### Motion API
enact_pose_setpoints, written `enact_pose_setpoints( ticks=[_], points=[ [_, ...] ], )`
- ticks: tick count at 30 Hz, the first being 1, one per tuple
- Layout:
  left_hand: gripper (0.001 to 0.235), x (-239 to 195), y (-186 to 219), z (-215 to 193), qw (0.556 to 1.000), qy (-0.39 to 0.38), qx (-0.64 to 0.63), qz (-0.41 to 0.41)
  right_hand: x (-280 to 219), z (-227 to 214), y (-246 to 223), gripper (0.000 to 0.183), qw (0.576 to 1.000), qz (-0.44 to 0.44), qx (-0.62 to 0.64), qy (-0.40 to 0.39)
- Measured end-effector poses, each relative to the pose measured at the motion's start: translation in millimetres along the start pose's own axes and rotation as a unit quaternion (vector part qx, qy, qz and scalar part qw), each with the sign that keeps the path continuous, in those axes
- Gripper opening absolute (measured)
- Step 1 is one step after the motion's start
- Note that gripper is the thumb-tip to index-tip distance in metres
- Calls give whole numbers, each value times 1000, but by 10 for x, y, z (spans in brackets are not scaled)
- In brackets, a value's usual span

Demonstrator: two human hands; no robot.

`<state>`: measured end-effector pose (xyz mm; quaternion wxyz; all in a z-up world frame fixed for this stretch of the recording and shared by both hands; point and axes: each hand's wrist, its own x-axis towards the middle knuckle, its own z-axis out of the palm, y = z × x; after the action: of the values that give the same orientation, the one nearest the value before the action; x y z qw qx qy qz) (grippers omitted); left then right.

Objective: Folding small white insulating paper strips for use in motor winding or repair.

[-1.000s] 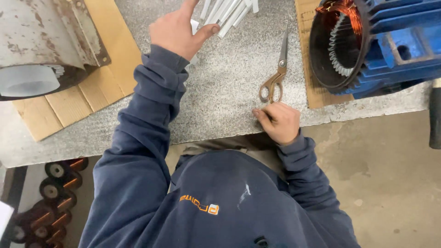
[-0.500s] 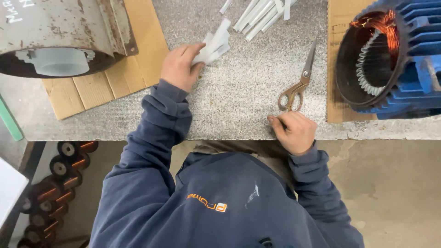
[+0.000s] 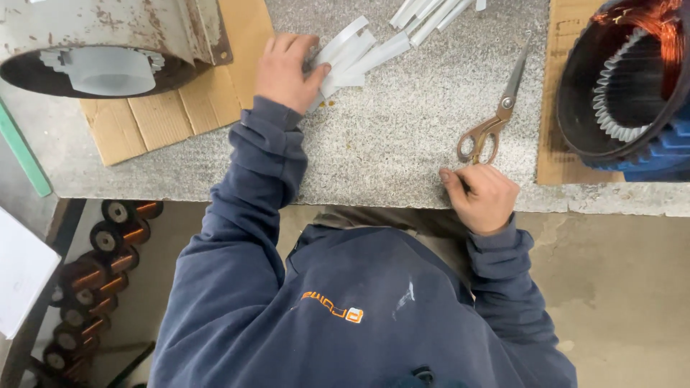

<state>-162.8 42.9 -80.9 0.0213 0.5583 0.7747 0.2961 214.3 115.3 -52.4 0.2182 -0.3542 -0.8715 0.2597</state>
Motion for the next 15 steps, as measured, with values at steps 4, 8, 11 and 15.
enact_pose_setpoints(
  ticks=[4,8,11,15],
  points=[
    [30,85,21,49,999,-17,24,-12,-1,-4,-5,30,1000,3,7,7],
    [16,90,44,-38,1000,-2,3,-12,7,-8,-6,29,1000,6,13,13],
    [10,36,67,-126,1000,-7,-29,-9,4,-9,3,30,1000,9,16,12],
    [14,-5,165,-182,999,-12,-46,-3,5,-8,25,31,1000,7,17,6]
  ],
)
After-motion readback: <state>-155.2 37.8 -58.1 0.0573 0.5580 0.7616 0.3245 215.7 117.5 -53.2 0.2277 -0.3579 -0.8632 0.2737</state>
